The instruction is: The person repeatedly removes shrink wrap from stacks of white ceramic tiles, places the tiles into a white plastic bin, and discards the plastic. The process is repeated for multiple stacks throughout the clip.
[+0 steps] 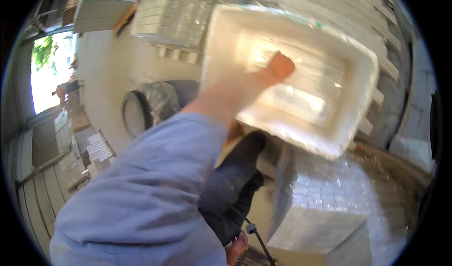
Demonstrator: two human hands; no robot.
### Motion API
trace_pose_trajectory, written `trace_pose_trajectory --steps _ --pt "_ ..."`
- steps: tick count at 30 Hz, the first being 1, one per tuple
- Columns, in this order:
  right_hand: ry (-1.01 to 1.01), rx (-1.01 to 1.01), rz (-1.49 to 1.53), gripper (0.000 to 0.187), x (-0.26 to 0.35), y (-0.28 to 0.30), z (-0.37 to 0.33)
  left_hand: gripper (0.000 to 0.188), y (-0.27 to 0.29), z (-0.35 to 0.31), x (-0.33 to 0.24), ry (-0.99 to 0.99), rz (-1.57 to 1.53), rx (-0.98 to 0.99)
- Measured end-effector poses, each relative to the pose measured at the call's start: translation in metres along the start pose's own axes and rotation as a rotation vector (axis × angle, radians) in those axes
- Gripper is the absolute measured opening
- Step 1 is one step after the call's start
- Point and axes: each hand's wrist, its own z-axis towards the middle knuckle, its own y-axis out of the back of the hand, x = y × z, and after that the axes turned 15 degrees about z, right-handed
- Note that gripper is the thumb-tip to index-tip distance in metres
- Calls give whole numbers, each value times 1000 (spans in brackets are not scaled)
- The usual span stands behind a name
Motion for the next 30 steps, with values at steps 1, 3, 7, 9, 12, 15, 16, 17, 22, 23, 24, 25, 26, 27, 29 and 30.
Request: trace_pose_trajectory --steps 1,3,7,9,12,15,16,17,22,23,24,25,26,27,29,30 --pt "-77 -70 106 28 12 -10 0 11 1 3 3 -29 1 42" --pt "-207 -24 171 31 35 -12 7 14 -17 -6 12 55 -66 43" --pt "-390 -26 63 38 96 -57 -25 24 -19 -13 7 187 132 -365" --pt "-378 -68 -79 37 115 -59 -28 28 -25 -17 3 243 149 -199" --pt "-275 19 -189 34 73 -11 7 21 -16 -8 -1 175 41 -59" --pt "-258 14 -176 34 81 -18 12 14 -8 -6 4 -135 -104 55" --pt "-262 16 -164 34 81 -22 10 12 1 -3 3 -144 -82 33" --pt "-266 24 -167 33 86 -24 11 13 5 -4 1 -141 -57 19" --pt "-257 86 -212 33 99 -25 16 16 1 -11 0 -218 -105 101" --pt "-244 91 -211 32 99 -27 17 17 4 -12 -1 -208 -135 106" --pt "-238 99 -217 32 98 -30 17 17 5 -14 -2 -197 -166 112" --pt "-226 103 -207 32 97 -32 19 17 14 -17 -2 -208 -140 137" --pt "-219 102 -200 32 95 -35 19 17 27 -20 -3 -224 -115 164" --pt "-210 100 -190 32 94 -38 20 17 39 -22 -3 -239 -89 191" --pt "-197 119 -223 31 101 -35 21 17 41 -34 3 -194 -97 246" --pt "-188 127 -239 31 104 -34 23 17 41 -40 6 -172 -101 274"
